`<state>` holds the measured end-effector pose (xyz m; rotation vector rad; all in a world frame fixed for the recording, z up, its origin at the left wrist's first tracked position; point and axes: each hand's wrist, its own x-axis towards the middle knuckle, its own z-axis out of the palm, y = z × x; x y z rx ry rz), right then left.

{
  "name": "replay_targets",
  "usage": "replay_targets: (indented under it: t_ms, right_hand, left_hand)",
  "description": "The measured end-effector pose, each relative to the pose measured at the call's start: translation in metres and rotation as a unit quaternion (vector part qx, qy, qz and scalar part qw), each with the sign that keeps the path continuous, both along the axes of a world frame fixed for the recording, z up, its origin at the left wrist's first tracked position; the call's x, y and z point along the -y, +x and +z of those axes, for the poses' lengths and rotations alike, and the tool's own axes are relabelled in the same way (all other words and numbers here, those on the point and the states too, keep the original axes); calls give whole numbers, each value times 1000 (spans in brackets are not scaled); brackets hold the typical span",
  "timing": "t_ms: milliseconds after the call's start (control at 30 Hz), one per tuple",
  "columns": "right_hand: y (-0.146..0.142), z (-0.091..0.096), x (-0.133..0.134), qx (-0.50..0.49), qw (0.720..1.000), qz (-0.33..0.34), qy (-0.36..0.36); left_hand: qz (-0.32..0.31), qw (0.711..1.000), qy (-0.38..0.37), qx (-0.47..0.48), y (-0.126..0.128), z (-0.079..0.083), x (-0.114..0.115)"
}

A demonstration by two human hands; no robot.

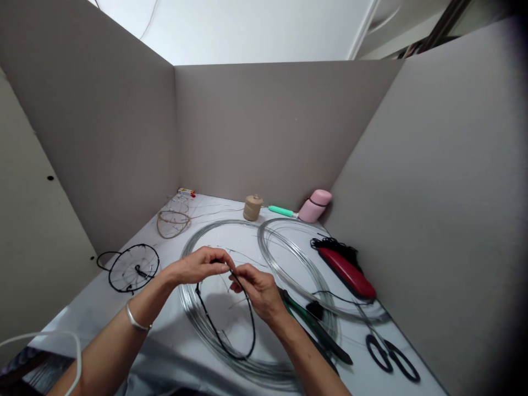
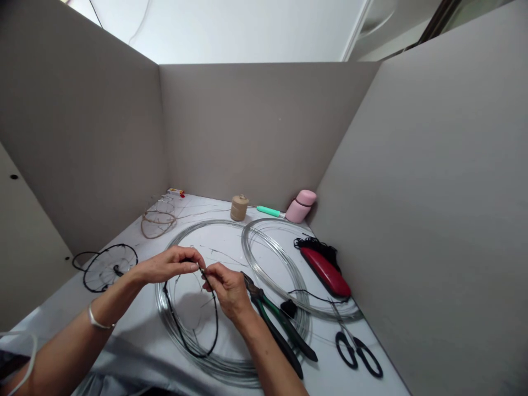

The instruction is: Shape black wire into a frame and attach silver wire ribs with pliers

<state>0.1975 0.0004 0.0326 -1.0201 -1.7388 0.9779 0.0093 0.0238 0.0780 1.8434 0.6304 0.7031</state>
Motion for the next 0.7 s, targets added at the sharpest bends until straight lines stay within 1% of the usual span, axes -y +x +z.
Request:
replay_targets:
  t_ms: [33, 100, 200, 300, 400, 467, 533, 700]
  right_hand:
    - [0, 0, 0, -8, 1000, -1, -7]
    - [-1, 1, -1, -25, 999, -1, -23]
    - [-4, 2, -2, -54, 997, 1, -52]
    - [-6, 3, -4, -84, 993, 12, -87]
    - [-7, 5, -5, -107, 988, 24, -112]
    - [-7, 5, -6, -112, 986, 29, -121]
    - [-5, 3, -5, -109, 986, 30, -127]
    - [1, -7, -4, -84, 984, 40, -154]
  left_hand:
    - [-8, 1000, -6, 9, 0, 0, 1]
    - [-14, 1000, 4, 11, 1, 0, 2]
    - [12, 999, 40, -19, 2, 0, 3]
    - [38, 997, 55, -36, 4, 2, 3]
    - [46, 993, 88, -56, 4, 4, 4]
    - [47, 988, 124, -82, 3, 6, 5]
    - [49, 984, 142, -95, 2, 6, 5]
    - [54, 985, 138, -92, 5, 3, 4]
